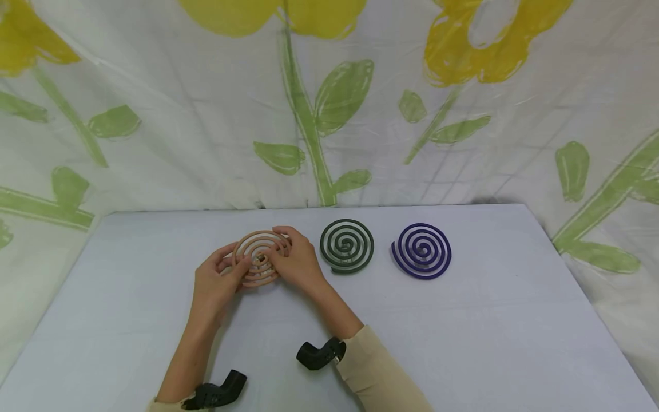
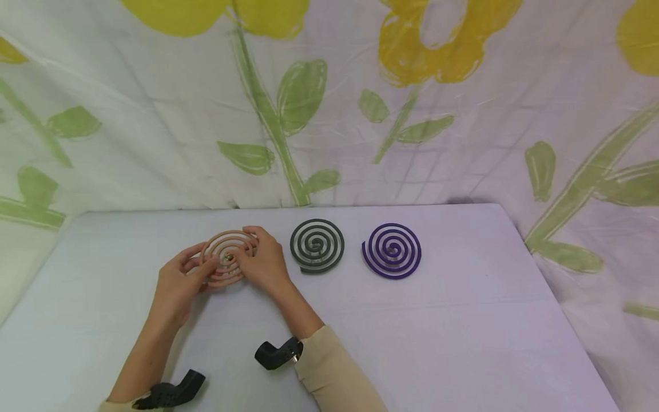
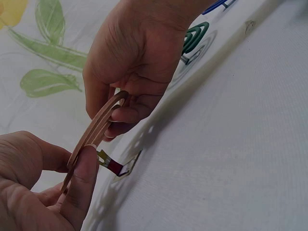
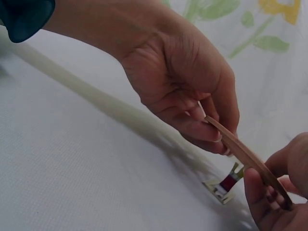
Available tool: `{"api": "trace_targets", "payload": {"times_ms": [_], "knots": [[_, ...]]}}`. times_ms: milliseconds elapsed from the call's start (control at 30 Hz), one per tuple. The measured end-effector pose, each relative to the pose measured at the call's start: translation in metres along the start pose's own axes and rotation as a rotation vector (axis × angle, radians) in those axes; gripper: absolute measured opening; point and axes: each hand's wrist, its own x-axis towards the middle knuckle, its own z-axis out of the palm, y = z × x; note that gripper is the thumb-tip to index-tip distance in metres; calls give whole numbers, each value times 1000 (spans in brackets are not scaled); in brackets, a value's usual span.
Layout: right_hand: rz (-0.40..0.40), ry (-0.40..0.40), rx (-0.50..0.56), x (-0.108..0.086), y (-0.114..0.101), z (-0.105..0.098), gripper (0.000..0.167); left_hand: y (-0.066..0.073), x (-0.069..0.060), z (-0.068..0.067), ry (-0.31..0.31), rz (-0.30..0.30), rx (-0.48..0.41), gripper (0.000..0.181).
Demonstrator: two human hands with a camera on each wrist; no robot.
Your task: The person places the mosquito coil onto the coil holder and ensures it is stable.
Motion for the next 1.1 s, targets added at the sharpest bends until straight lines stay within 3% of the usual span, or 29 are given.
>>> {"api": "trace_targets", "payload": {"times_ms": [1100], "knots": [[-6, -15, -26, 1, 5, -1, 46, -6, 3, 3, -19, -24, -16, 59]]}}
